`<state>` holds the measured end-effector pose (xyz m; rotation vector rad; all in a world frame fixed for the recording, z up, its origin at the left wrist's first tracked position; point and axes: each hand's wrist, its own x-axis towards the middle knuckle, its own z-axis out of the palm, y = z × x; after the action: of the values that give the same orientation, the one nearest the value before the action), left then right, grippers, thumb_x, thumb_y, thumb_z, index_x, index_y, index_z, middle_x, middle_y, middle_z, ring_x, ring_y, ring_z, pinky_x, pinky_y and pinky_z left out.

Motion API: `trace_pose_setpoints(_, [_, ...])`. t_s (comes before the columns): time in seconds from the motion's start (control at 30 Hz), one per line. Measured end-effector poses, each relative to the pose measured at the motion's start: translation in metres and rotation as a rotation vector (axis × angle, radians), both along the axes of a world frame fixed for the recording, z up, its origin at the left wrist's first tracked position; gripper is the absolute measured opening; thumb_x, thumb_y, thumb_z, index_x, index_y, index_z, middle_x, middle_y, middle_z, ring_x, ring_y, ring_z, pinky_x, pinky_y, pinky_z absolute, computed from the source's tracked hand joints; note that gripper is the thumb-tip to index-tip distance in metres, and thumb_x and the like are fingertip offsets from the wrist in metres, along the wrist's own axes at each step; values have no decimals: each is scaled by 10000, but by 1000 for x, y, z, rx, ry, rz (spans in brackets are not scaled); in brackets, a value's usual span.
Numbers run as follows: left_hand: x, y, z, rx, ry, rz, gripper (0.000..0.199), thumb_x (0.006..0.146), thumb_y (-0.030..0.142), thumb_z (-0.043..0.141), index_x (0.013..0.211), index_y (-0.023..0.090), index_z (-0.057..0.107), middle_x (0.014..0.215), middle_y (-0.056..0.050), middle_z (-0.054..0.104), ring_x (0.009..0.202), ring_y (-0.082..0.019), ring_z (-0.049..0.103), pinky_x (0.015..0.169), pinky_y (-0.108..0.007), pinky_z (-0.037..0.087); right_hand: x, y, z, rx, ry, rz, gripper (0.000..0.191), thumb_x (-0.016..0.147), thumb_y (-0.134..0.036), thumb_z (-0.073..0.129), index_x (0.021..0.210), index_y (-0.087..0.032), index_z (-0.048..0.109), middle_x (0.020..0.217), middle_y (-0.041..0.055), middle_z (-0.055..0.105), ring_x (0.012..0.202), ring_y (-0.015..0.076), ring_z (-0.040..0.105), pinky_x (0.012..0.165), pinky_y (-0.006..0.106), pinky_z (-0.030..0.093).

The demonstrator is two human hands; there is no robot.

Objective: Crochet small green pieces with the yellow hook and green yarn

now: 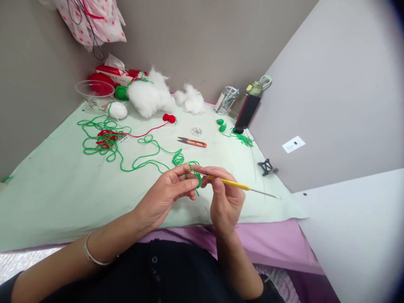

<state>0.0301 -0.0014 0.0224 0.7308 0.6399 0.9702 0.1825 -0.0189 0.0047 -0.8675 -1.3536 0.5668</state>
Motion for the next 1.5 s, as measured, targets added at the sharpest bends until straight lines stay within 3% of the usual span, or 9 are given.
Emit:
trace_pose_setpoints(0.17, [4, -1, -3, 11, 35, 96, 305, 794, 252, 892, 1093, 215, 845, 853, 3, 689, 673, -80, 578, 640, -199, 494, -4, -5, -10, 137, -265, -153, 251, 1015, -145, 606, 1152, -281, 766, 986, 33, 745, 811, 150, 722, 711, 315, 623])
trace_pose_setpoints(0.3, [5, 0, -6, -75, -23, 44, 365, 785, 276, 912, 1138, 218, 843, 753, 20, 649, 601, -51, 533, 600, -167, 467, -5, -6, -17, 365, -506, -317, 403, 943, -56, 687, 1257, -297, 759, 1116, 70, 734, 959, 178, 728, 790, 329, 638])
trace_pose_setpoints(0.47, [2, 3, -4, -153, -85, -38, 358, 766, 233, 923, 1118, 220, 856, 864, 4, 699, 577, -20, 517, 576, -143, 470, -1, -5, -7, 152, -242, -126, 310, 1000, -101, 611, 1182, -293, 772, 1012, 40, 748, 911, 177, 727, 785, 354, 629])
trace_pose_setpoints(0.63, [-2, 5, -6, -132, -28, 42, 318, 733, 246, 941, 1043, 229, 872, 845, 21, 681, 633, -32, 554, 642, -140, 485, 3, -5, -3, 103, -9, -101, 222, 1023, -178, 592, 1082, -265, 787, 932, 29, 744, 745, 147, 686, 656, 320, 585])
trace_pose_setpoints(0.8, [-1, 4, -7, -83, -14, 73, 191, 744, 253, 922, 926, 219, 876, 891, 5, 690, 725, -70, 568, 716, -181, 486, 4, -2, -4, -53, 202, -2, 172, 1021, -280, 616, 975, -229, 774, 846, 20, 719, 627, 123, 657, 577, 285, 558])
trace_pose_setpoints(1.0, [2, 0, -4, 81, 77, 90, 227, 803, 252, 873, 1031, 252, 868, 847, 8, 677, 792, -120, 560, 802, -239, 467, -2, 0, -6, 6, 37, -7, 170, 1014, -256, 633, 1044, -256, 800, 986, 54, 784, 785, 159, 694, 663, 314, 582])
trace_pose_setpoints(1.17, [-2, 1, -6, 79, 112, 130, 206, 811, 266, 864, 1017, 253, 866, 997, -19, 735, 837, -144, 585, 842, -284, 469, 1, -1, -8, -40, 99, 35, 176, 1025, -256, 622, 1056, -268, 795, 950, 36, 781, 735, 139, 659, 657, 302, 556])
trace_pose_setpoints(1.37, [-3, 1, -4, 97, 123, 139, 185, 785, 272, 891, 967, 242, 875, 842, -4, 685, 873, -149, 589, 885, -274, 462, 3, 1, -9, -89, 210, 79, 165, 1027, -299, 625, 1015, -242, 780, 947, 41, 794, 694, 122, 673, 642, 281, 567])
trace_pose_setpoints(1.5, [-3, 1, -3, 89, 106, 147, 218, 771, 276, 903, 985, 247, 876, 840, -2, 679, 845, -145, 594, 871, -283, 485, 3, 0, -7, -114, 218, 64, 210, 1042, -346, 588, 981, -212, 738, 902, 55, 799, 646, 136, 694, 601, 292, 591])
